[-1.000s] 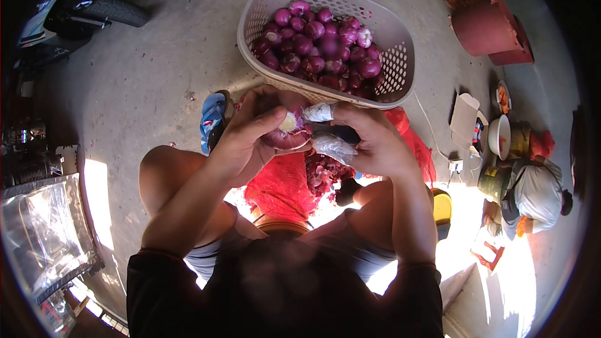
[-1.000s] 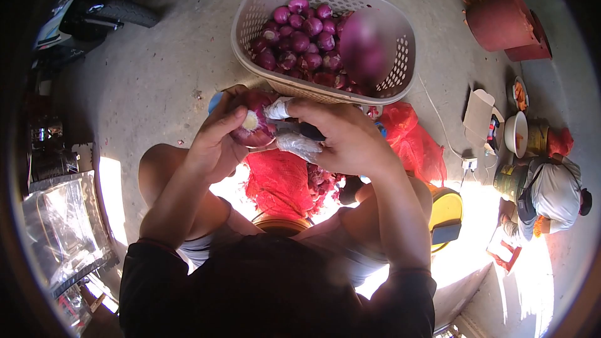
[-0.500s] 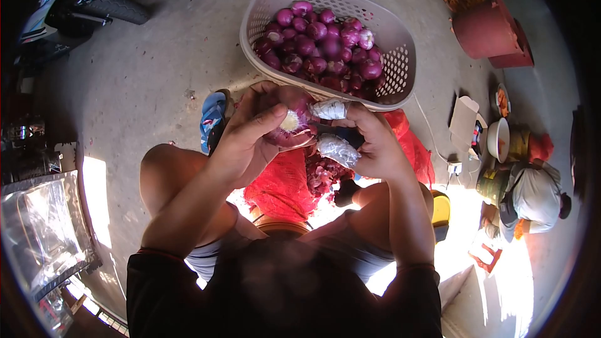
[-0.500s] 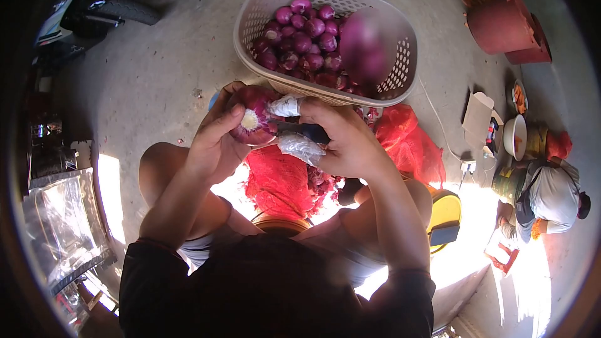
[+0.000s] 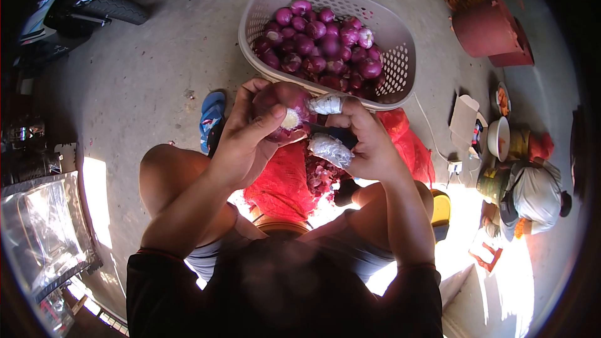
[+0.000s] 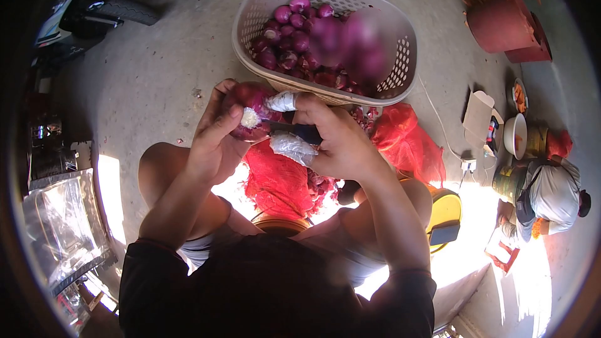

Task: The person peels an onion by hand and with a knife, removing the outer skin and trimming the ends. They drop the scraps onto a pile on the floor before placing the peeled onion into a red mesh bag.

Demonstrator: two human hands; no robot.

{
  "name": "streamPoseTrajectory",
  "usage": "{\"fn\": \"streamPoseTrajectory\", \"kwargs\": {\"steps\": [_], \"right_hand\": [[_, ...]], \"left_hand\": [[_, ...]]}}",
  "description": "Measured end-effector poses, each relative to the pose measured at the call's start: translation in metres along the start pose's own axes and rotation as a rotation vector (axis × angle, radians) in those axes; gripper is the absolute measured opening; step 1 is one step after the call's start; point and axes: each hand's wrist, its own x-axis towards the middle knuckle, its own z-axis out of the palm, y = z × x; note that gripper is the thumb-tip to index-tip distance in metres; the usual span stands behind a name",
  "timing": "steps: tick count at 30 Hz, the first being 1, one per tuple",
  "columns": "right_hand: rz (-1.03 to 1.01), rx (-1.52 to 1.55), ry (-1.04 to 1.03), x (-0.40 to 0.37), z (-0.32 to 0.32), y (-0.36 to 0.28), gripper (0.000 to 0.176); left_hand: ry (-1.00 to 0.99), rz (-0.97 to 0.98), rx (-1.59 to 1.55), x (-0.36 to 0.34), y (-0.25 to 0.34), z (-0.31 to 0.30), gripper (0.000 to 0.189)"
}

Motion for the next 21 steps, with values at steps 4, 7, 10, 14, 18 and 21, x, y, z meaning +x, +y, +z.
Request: {"fn": "streamPoseTrajectory", "kwargs": {"steps": [4,7,10,14,18,21], "right_hand": [[-0.054,-0.002,0.04,0.0,0.004,0.005,0.05],[-0.076,0.035,0.06,-0.002,0.008,0.011,0.05],[-0.025,0.062,0.052,-0.002,0.008,0.01,0.05],[-0.011,0.065,0.064,0.001,0.009,0.006,0.05],[-0.113,0.079,0.136,0.003,0.017,0.013,0.049],[-0.076,0.067,0.137,0.002,0.017,0.012,0.047]], "left_hand": [[-0.025,0.049,-0.013,0.0,-0.003,0.0,0.033],[-0.018,0.062,-0.025,-0.001,-0.003,0.002,0.033],[-0.018,0.087,-0.031,0.0,-0.003,0.004,0.033],[-0.031,0.122,-0.002,0.0,-0.007,-0.001,0.036],[-0.054,0.174,0.0,0.0,-0.011,-0.001,0.041],[-0.046,0.193,0.011,-0.001,-0.012,0.0,0.042]]}}
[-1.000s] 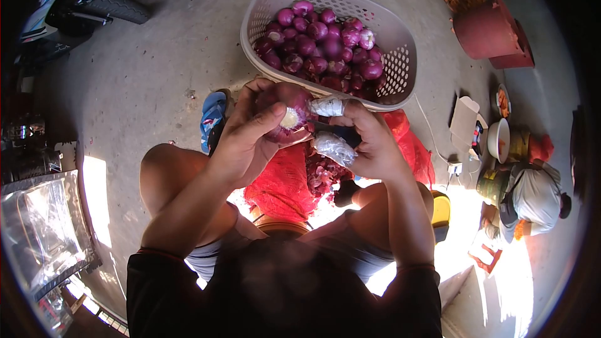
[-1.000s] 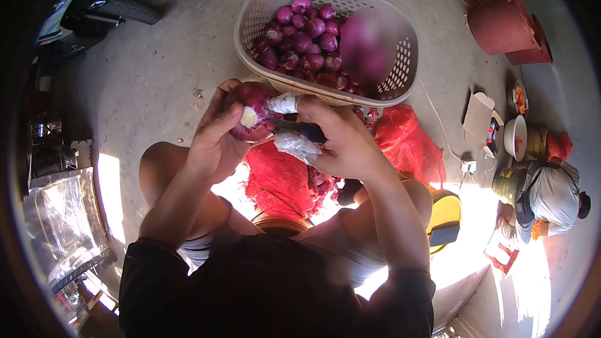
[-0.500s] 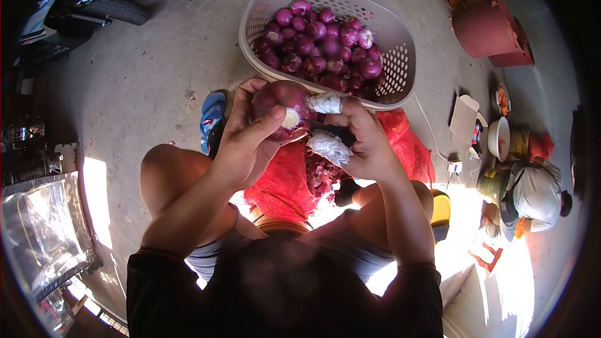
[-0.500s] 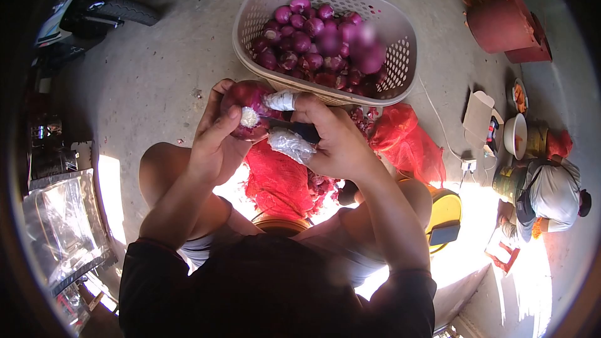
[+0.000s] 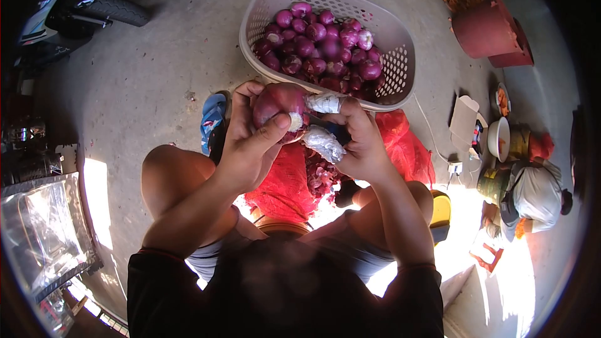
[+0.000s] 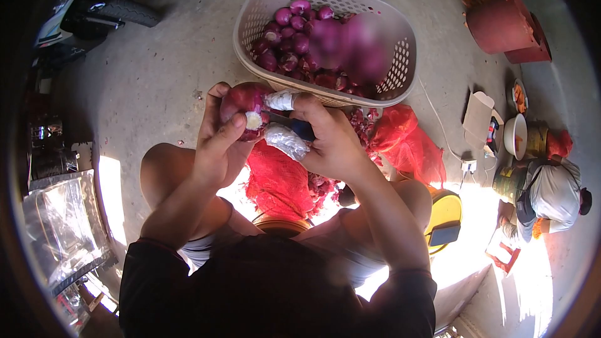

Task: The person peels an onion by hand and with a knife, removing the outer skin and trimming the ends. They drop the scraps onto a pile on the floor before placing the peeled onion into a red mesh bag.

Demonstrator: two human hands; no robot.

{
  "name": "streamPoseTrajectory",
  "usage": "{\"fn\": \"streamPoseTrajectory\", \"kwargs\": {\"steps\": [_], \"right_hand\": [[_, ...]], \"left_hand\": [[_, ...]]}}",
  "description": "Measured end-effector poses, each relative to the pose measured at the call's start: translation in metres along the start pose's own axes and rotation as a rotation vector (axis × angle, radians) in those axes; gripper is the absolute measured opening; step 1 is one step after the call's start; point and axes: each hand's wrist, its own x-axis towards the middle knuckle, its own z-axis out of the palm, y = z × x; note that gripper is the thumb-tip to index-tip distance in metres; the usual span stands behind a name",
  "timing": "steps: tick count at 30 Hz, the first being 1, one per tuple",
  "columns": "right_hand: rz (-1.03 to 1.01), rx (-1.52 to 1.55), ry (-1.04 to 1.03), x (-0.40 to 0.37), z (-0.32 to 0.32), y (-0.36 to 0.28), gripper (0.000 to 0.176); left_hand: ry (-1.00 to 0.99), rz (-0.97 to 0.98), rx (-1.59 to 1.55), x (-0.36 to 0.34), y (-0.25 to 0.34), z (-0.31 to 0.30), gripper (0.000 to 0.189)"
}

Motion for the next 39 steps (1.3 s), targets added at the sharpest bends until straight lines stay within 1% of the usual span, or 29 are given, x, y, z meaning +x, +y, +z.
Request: {"fn": "streamPoseTrajectory", "kwargs": {"steps": [3,8,11,14,15,18,19,22,24,25,28,31,36,39], "right_hand": [[0.0,-0.026,-0.003,0.001,-0.001,-0.001,0.046],[-0.014,-0.06,0.006,-0.001,0.0,0.003,0.047],[-0.098,0.172,0.12,0.002,0.008,0.0,0.047],[0.013,0.344,0.124,0.003,0.004,-0.014,0.048],[0.063,0.267,0.025,0.0,-0.002,-0.01,0.052],[0.035,0.105,0.037,-0.003,0.003,-0.006,0.054],[0.083,0.112,0.022,-0.003,0.003,-0.006,0.055],[0.012,0.002,-0.026,0.0,0.002,0.0,0.054],[-0.019,-0.009,-0.019,0.001,0.002,-0.001,0.053],[-0.035,-0.015,-0.016,0.002,0.003,-0.002,0.052],[0.051,0.027,-0.042,0.0,0.0,-0.005,0.051],[0.032,0.06,-0.035,0.001,0.0,-0.005,0.05],[-0.032,-0.019,0.045,0.0,0.006,0.002,0.045],[-0.07,-0.037,0.068,0.002,0.008,0.002,0.044]], "left_hand": [[-0.024,0.02,0.009,-0.001,-0.004,-0.004,0.042],[-0.006,0.033,0.031,-0.001,-0.005,-0.003,0.041],[-0.017,0.041,0.05,-0.001,-0.004,-0.002,0.04],[-0.012,0.037,0.043,0.001,0.0,0.001,0.04],[-0.006,0.03,0.039,0.001,0.001,0.001,0.041],[-0.019,0.043,0.03,0.0,0.001,0.001,0.042],[-0.017,0.042,0.029,0.0,0.0,0.001,0.042],[-0.01,0.035,0.001,0.0,-0.001,0.001,0.043],[-0.002,0.026,-0.056,0.0,0.0,0.003,0.044],[-0.015,0.041,-0.037,0.0,0.0,0.003,0.044],[-0.039,0.074,0.008,0.0,-0.002,0.001,0.045],[-0.039,0.078,0.017,0.0,-0.004,0.001,0.045],[-0.024,0.07,0.013,-0.001,-0.003,0.002,0.045],[-0.023,0.098,0.073,-0.002,-0.007,-0.001,0.041]]}}
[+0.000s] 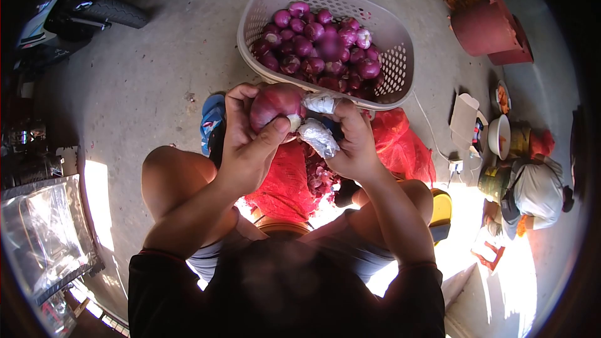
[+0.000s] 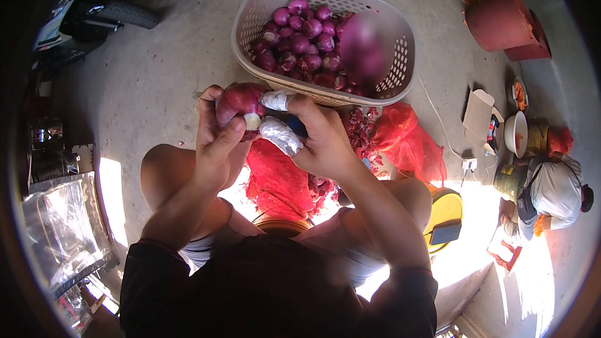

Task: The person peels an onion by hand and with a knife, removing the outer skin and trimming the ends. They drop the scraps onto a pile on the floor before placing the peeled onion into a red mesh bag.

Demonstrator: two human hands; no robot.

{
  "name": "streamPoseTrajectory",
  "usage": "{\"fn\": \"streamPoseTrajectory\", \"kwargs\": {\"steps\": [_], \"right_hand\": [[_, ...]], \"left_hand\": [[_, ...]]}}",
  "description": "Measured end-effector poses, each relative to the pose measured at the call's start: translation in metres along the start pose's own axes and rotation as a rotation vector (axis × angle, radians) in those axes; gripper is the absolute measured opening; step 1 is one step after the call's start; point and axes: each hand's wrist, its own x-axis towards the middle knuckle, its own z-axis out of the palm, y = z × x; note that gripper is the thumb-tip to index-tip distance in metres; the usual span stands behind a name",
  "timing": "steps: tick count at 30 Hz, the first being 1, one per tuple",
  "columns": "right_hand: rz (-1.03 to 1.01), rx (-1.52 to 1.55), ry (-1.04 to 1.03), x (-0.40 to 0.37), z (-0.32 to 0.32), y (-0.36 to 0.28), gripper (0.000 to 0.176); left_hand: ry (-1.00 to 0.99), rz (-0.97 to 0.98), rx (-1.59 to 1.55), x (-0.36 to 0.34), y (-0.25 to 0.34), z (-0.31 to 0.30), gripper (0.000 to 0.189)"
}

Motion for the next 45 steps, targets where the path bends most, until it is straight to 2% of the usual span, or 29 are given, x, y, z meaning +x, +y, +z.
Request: {"fn": "streamPoseTrajectory", "kwargs": {"steps": [4,8,11,12,15,16,18,20,23,24,30,33,37,41,43,45], "right_hand": [[-0.021,0.061,0.035,0.002,0.002,0.001,0.043],[0.126,0.295,0.171,0.006,0.0,-0.009,0.039],[0.033,0.199,0.086,0.005,-0.009,-0.007,0.045],[0.088,0.261,0.03,0.005,-0.01,-0.011,0.053],[0.189,0.193,-0.016,-0.001,-0.012,-0.012,0.059],[0.165,0.163,-0.026,0.002,-0.013,-0.014,0.06],[0.094,0.1,-0.023,0.003,-0.01,-0.006,0.058],[0.137,0.114,-0.044,0.003,-0.01,-0.008,0.049],[0.005,0.112,0.033,0.009,-0.013,-0.007,0.042],[0.129,0.202,0.032,0.007,-0.015,-0.01,0.039],[0.191,0.364,0.079,0.01,-0.014,-0.014,0.039],[0.236,0.349,0.082,0.011,-0.019,-0.014,0.037],[0.281,0.323,0.109,0.01,-0.017,-0.015,0.035],[0.348,0.422,0.11,0.011,-0.026,-0.019,0.037],[0.289,0.309,0.146,0.015,-0.023,-0.019,0.039],[0.3,0.178,0.028,0.011,-0.03,-0.018,0.045]], "left_hand": [[-0.017,0.018,-0.003,0.001,-0.001,-0.002,0.041],[-0.006,0.031,-0.068,0.002,0.005,0.003,0.045],[0.016,0.018,-0.07,0.003,0.007,0.004,0.048],[0.023,0.01,-0.058,0.003,0.007,0.004,0.049],[-0.008,0.126,0.165,0.006,0.001,-0.002,0.051],[-0.024,0.141,0.185,0.006,0.0,-0.001,0.052],[-0.056,0.173,0.229,0.007,0.0,0.001,0.053],[-0.061,0.138,0.245,0.005,0.0,0.001,0.053],[-0.09,0.172,0.312,0.006,-0.001,0.0,0.053],[-0.102,0.198,0.342,0.007,-0.001,-0.001,0.053],[-0.16,0.237,0.305,0.006,0.0,0.0,0.054],[-0.227,0.313,0.414,0.008,0.002,-0.004,0.054],[-0.22,0.454,0.544,0.01,-0.001,-0.008,0.054],[-0.169,0.626,0.672,0.013,0.0,-0.008,0.053],[-0.139,0.702,0.707,0.013,0.003,0.0,0.053],[-0.136,0.691,0.774,0.012,0.005,-0.001,0.052]]}}
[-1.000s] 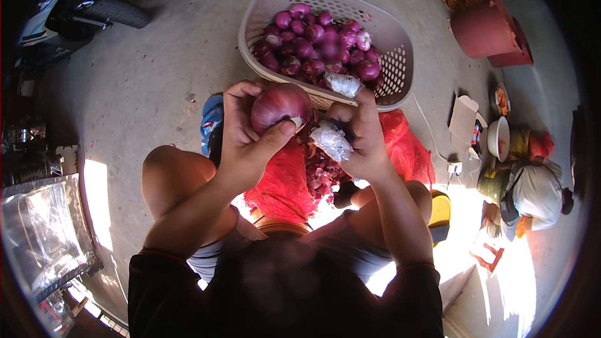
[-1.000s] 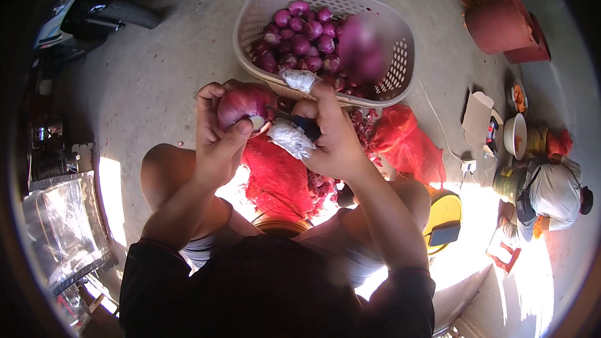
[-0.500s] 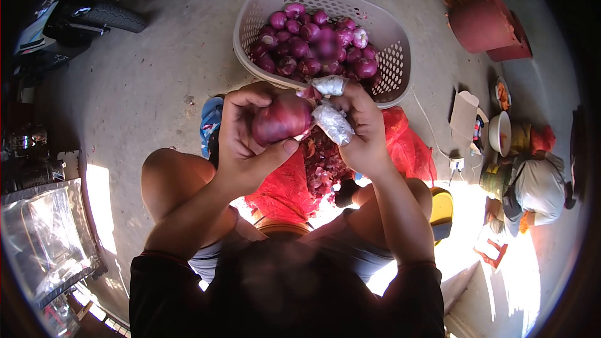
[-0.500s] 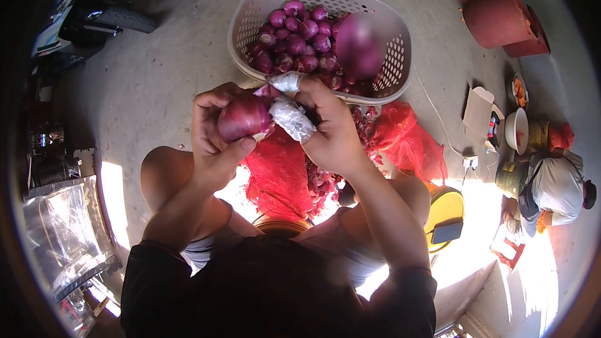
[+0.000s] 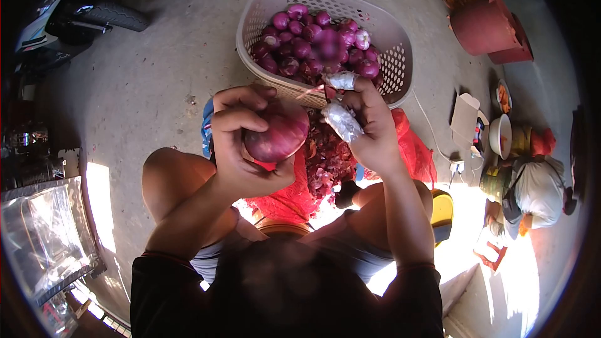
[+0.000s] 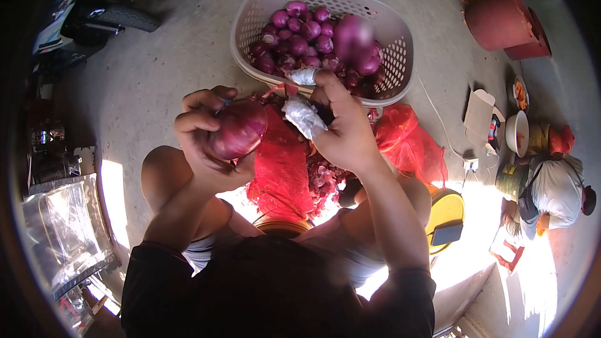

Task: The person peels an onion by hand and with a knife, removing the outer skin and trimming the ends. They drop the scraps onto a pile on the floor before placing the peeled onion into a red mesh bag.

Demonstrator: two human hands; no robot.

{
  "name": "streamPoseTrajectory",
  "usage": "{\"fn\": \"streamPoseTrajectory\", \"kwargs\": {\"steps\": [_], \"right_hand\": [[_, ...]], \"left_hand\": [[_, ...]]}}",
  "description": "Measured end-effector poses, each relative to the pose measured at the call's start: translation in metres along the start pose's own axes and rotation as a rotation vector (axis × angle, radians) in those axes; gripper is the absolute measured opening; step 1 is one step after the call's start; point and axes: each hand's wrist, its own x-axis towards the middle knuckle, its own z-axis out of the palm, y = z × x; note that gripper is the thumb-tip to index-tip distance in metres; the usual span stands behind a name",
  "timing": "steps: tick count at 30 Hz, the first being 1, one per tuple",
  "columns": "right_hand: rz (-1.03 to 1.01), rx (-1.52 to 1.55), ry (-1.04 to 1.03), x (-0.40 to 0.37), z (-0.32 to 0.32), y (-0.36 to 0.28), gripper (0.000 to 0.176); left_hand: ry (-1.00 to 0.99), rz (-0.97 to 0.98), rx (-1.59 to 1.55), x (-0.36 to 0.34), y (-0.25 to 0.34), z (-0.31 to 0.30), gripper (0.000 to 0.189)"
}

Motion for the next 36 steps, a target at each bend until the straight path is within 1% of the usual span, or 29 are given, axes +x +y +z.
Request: {"fn": "streamPoseTrajectory", "kwargs": {"steps": [1,4,5,7,8,9,12,13,16,17,20,21,24,26,28,29,32,35,36], "right_hand": [[0.009,-0.073,-0.048,-0.002,-0.003,0.0,0.049],[0.001,0.006,-0.093,-0.011,-0.004,-0.003,0.059],[-0.001,0.019,-0.169,-0.012,-0.008,-0.003,0.065],[-0.039,0.112,-0.173,-0.013,-0.004,0.006,0.062],[-0.058,0.159,-0.173,-0.013,-0.001,0.009,0.06],[-0.004,0.164,-0.182,-0.008,0.002,-0.009,0.052],[-0.07,0.217,-0.161,-0.011,0.012,-0.006,0.046],[-0.081,0.315,-0.142,-0.012,0.017,0.0,0.045],[-0.141,0.277,-0.024,-0.013,0.022,0.005,0.045],[-0.152,0.178,-0.03,-0.014,0.019,0.008,0.046],[-0.179,-0.071,-0.039,-0.014,0.011,0.012,0.049],[-0.185,-0.125,-0.033,-0.013,0.011,0.01,0.051],[-0.175,-0.29,-0.058,-0.01,0.007,-0.003,0.053],[-0.201,-0.445,-0.096,-0.01,0.0,-0.007,0.054],[-0.178,-0.474,-0.194,-0.011,-0.007,-0.014,0.05],[-0.167,-0.489,-0.242,-0.011,-0.009,-0.016,0.049],[-0.127,-0.513,-0.287,-0.014,-0.009,-0.02,0.05],[-0.161,-0.543,-0.277,-0.016,-0.009,-0.016,0.05],[-0.202,-0.515,-0.238,-0.016,-0.007,-0.014,0.051]], "left_hand": [[-0.012,-0.005,0.031,0.0,0.0,-0.001,0.051],[-0.038,0.036,0.131,0.001,0.001,-0.005,0.047],[-0.055,0.063,0.142,0.003,0.002,-0.005,0.046],[-0.091,0.117,0.163,0.007,0.002,-0.006,0.045],[-0.126,0.097,0.164,0.006,0.002,-0.007,0.046],[-0.161,0.076,0.165,0.004,0.002,-0.01,0.048],[-0.21,0.059,0.145,0.004,0.0,-0.01,0.051],[-0.216,0.061,0.135,0.005,-0.001,-0.01,0.052],[-0.217,-0.085,0.006,0.008,0.003,-0.005,0.048],[-0.275,-0.175,-0.055,0.003,0.001,-0.009,0.061],[-0.109,-0.405,-0.422,-0.003,0.002,-0.001,0.077],[-0.19,-0.431,-0.41,-0.002,0.001,-0.006,0.081],[-0.086,-0.627,-0.576,-0.003,0.013,0.002,0.073],[-0.097,-0.557,-0.514,-0.007,0.008,0.002,0.069],[-0.14,-0.461,-0.426,-0.006,0.001,-0.002,0.068],[-0.125,-0.438,-0.435,-0.005,0.001,-0.002,0.068],[-0.099,-0.384,-0.444,0.0,0.002,-0.001,0.066],[-0.107,-0.361,-0.424,0.0,0.001,0.0,0.064],[-0.11,-0.353,-0.422,-0.001,0.0,0.0,0.064]]}}
